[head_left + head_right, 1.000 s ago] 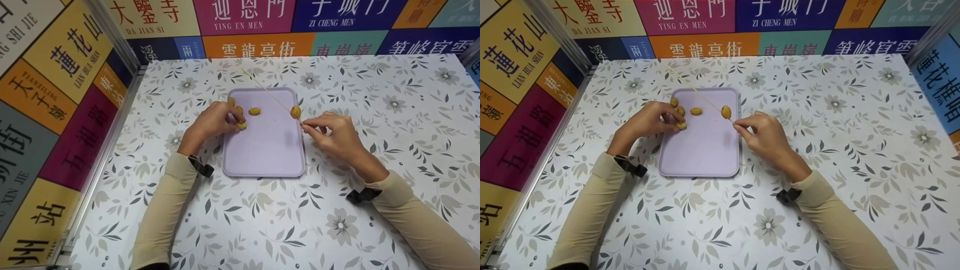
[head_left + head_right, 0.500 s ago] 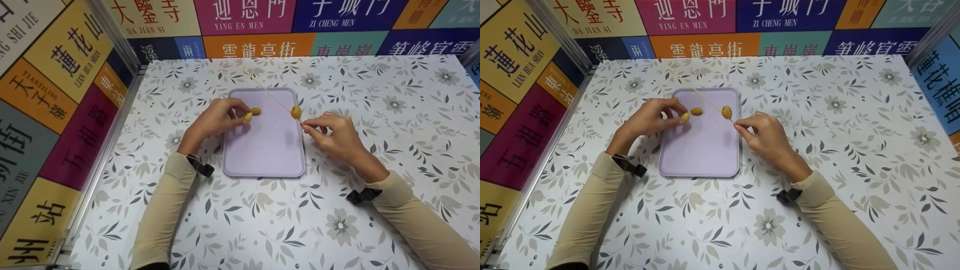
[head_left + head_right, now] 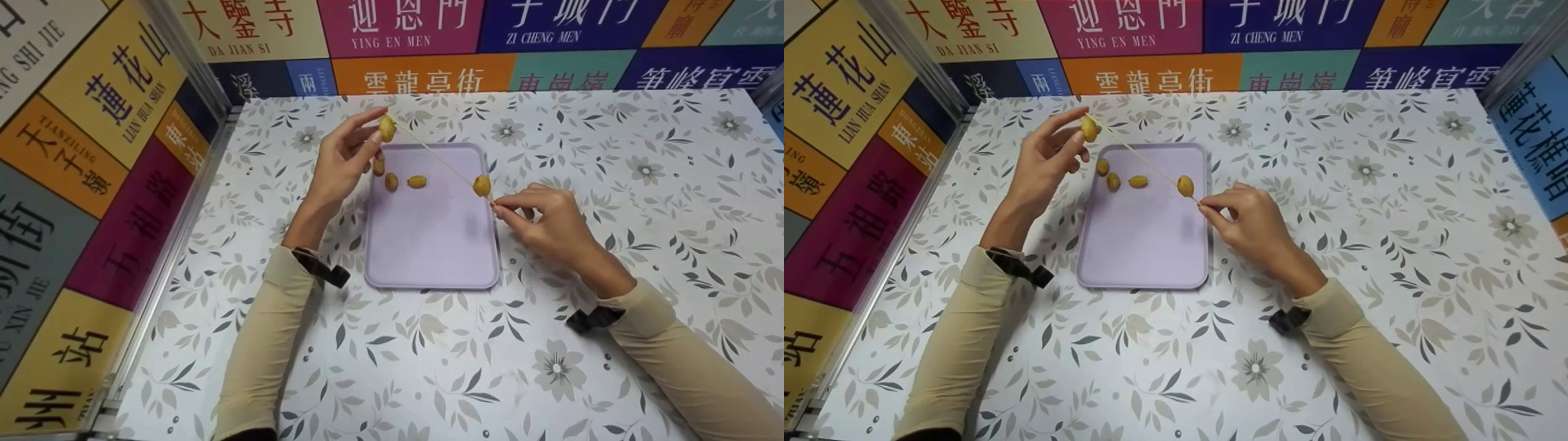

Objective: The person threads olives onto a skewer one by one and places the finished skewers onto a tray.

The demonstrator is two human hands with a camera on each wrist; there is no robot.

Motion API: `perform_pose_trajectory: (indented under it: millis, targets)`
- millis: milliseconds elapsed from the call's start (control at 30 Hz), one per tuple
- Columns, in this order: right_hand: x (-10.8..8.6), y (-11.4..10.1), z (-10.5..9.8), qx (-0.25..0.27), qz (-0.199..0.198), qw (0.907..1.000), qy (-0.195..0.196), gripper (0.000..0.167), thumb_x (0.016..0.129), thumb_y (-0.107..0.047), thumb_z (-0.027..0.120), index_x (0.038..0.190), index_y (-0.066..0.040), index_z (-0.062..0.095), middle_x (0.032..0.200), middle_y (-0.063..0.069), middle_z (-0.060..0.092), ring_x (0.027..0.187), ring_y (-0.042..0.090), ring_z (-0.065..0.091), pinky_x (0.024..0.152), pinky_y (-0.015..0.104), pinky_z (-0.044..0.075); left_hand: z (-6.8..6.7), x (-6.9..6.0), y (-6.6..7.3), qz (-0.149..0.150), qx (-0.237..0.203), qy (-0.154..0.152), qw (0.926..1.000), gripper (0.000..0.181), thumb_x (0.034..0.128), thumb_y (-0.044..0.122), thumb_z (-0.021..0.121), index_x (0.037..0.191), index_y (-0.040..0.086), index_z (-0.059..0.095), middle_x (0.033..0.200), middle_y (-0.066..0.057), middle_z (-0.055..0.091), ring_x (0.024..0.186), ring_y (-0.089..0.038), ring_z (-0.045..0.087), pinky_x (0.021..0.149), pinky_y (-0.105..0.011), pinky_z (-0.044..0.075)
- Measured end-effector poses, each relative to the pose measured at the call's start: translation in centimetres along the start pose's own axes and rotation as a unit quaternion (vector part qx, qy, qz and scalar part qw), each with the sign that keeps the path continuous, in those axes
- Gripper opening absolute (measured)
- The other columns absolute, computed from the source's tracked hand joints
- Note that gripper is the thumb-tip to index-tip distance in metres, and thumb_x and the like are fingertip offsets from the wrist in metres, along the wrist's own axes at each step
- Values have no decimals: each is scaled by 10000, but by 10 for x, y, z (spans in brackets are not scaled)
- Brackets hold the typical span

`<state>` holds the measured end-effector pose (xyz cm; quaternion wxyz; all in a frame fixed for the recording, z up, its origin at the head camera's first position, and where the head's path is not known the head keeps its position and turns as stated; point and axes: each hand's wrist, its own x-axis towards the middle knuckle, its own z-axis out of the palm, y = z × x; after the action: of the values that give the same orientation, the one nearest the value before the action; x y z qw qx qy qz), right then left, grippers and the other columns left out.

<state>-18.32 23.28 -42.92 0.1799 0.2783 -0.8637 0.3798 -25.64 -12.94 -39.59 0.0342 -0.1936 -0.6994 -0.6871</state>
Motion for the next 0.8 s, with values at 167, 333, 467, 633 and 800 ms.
perform_pose_trajectory:
  millis: [167, 333, 467, 633, 800]
  targets:
    - [-1, 0, 0, 29, 34, 10000, -77, 145, 925, -65, 863, 1061, -114, 875, 861, 0, 826, 682, 87, 545, 627, 208, 418, 0, 1, 2, -124, -560, 498, 9971, 383, 1104, 192, 646, 1487, 195, 658, 1120, -96, 735, 830, -240, 651, 674, -306, 427]
    - [-1, 0, 0, 11, 48, 9999, -127, 152, 925, -65, 863, 1069, -111, 873, 889, 5, 834, 689, 81, 557, 631, 228, 441, -1, 2, 1, -295, -831, 767, 9932, 372, 1088, 200, 674, 1460, 186, 672, 1058, -91, 763, 846, -282, 645, 679, -308, 417]
    - [-1, 0, 0, -4, 29, 9999, -147, 151, 926, -70, 863, 1072, -108, 872, 883, 4, 833, 684, 77, 552, 627, 220, 437, -1, 3, 2, -292, -903, 827, 9920, 370, 1076, 197, 699, 1444, 172, 678, 1051, -92, 791, 815, -273, 635, 680, -319, 412]
    - [-1, 0, 1, 73, -56, 9999, -131, 136, 930, -80, 863, 1060, -117, 878, 880, -15, 835, 671, 76, 540, 620, 217, 417, -1, 2, 4, -203, -866, 824, 9926, 374, 1050, 195, 741, 1418, 157, 687, 1095, -89, 813, 784, -223, 626, 674, -315, 412]
    - [-1, -1, 2, 173, -85, 9998, -13, 153, 931, -84, 864, 1076, -128, 878, 853, -30, 824, 675, 79, 531, 616, 219, 403, -1, 2, 4, -231, -1010, 926, 9903, 372, 1048, 200, 743, 1409, 148, 667, 1059, -84, 806, 742, -228, 593, 678, -274, 443]
